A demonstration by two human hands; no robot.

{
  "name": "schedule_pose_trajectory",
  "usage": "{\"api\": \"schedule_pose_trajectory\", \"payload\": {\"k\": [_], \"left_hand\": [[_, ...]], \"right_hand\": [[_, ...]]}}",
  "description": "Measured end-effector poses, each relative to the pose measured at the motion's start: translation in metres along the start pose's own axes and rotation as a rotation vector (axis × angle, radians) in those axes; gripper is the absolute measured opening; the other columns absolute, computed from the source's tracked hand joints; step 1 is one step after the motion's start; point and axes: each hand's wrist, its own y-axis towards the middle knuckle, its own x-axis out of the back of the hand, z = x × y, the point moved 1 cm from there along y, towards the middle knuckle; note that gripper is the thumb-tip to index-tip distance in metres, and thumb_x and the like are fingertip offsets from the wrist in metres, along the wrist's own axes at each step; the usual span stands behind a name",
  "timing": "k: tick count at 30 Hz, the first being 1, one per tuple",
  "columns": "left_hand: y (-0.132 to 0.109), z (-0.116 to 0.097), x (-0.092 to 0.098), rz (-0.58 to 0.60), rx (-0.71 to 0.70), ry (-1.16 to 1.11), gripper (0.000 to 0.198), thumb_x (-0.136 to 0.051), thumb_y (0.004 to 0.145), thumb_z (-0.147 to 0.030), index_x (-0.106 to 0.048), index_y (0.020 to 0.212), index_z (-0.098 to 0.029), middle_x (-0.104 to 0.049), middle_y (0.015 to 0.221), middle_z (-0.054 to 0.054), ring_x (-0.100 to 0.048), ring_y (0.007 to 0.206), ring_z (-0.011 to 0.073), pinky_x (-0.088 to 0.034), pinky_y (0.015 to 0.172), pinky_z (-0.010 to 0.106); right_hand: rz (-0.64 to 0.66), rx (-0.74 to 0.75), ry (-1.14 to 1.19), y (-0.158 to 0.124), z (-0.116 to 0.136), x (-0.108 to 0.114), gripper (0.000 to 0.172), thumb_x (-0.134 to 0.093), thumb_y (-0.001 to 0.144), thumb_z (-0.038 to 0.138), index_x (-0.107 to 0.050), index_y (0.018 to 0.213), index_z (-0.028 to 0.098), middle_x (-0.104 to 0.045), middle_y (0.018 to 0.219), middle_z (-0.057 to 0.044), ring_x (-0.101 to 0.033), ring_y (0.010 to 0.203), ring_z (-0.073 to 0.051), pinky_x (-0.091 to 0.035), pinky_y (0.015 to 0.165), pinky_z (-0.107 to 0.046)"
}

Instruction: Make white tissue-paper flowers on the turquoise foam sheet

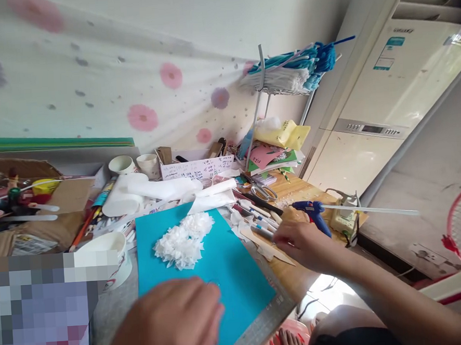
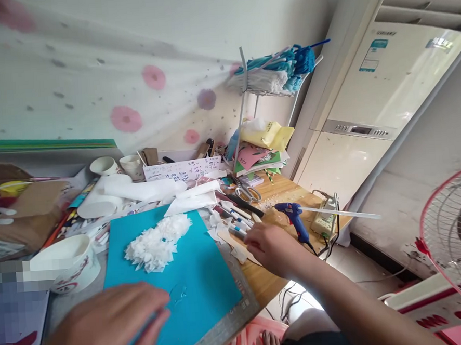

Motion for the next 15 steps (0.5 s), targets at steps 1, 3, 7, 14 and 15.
{"api": "schedule_pose_trajectory", "payload": {"k": [1, 3, 7, 14, 15], "left_hand": [[0.001, 0.012, 0.001, -0.001, 0.051, 0.007, 0.026, -0.039, 0.093, -0.024, -0.061, 0.079, -0.023, -0.065, 0.07, 0.001, -0.062, 0.058, 0.0183, -0.045, 0.05, 0.028], [-0.001, 0.033, -0.003, 0.071, 0.187, -0.002, 0.024, -0.039, 0.094, -0.03, -0.062, 0.087, -0.024, -0.068, 0.08, 0.001, -0.066, 0.064, 0.0188, -0.047, 0.055, 0.028], [-0.013, 0.049, -0.022, 0.153, 0.283, -0.068, 0.026, -0.037, 0.094, -0.033, -0.062, 0.086, -0.027, -0.069, 0.08, -0.001, -0.067, 0.066, 0.0186, -0.046, 0.054, 0.027], [-0.029, 0.053, -0.038, 0.084, 0.235, -0.096, 0.018, -0.046, 0.092, -0.04, -0.061, 0.094, -0.031, -0.071, 0.088, -0.004, -0.069, 0.074, 0.0164, -0.05, 0.062, 0.023], [-0.029, 0.055, -0.038, 0.056, 0.225, -0.092, 0.016, -0.048, 0.091, -0.04, -0.061, 0.095, -0.032, -0.072, 0.089, -0.005, -0.07, 0.075, 0.0158, -0.05, 0.063, 0.022]], "right_hand": [[0.006, 0.006, -0.026, 0.014, 0.004, 0.002, 0.018, -0.051, 0.084, 0.018, -0.068, 0.081, 0.02, -0.067, 0.085, -0.004, -0.06, 0.076, -0.016, -0.042, 0.071, -0.025], [0.016, -0.007, -0.071, 0.036, 0.006, 0.004, 0.02, -0.048, 0.083, 0.014, -0.067, 0.079, 0.018, -0.067, 0.085, -0.007, -0.059, 0.074, -0.018, -0.041, 0.067, -0.027], [0.101, -0.029, -0.126, 0.048, -0.001, -0.003, 0.015, -0.051, 0.08, 0.016, -0.066, 0.074, 0.018, -0.066, 0.073, -0.005, -0.056, 0.062, -0.017, -0.034, 0.055, -0.026], [0.215, -0.051, -0.086, 0.037, 0.005, -0.02, 0.026, -0.059, 0.068, 0.013, -0.065, 0.093, 0.019, -0.067, 0.082, -0.005, -0.056, 0.067, -0.017, -0.03, 0.055, -0.024], [0.219, -0.069, -0.064, 0.039, 0.005, -0.02, 0.026, -0.059, 0.067, 0.014, -0.065, 0.093, 0.019, -0.066, 0.079, -0.004, -0.054, 0.064, -0.016, -0.029, 0.053, -0.024]]}}
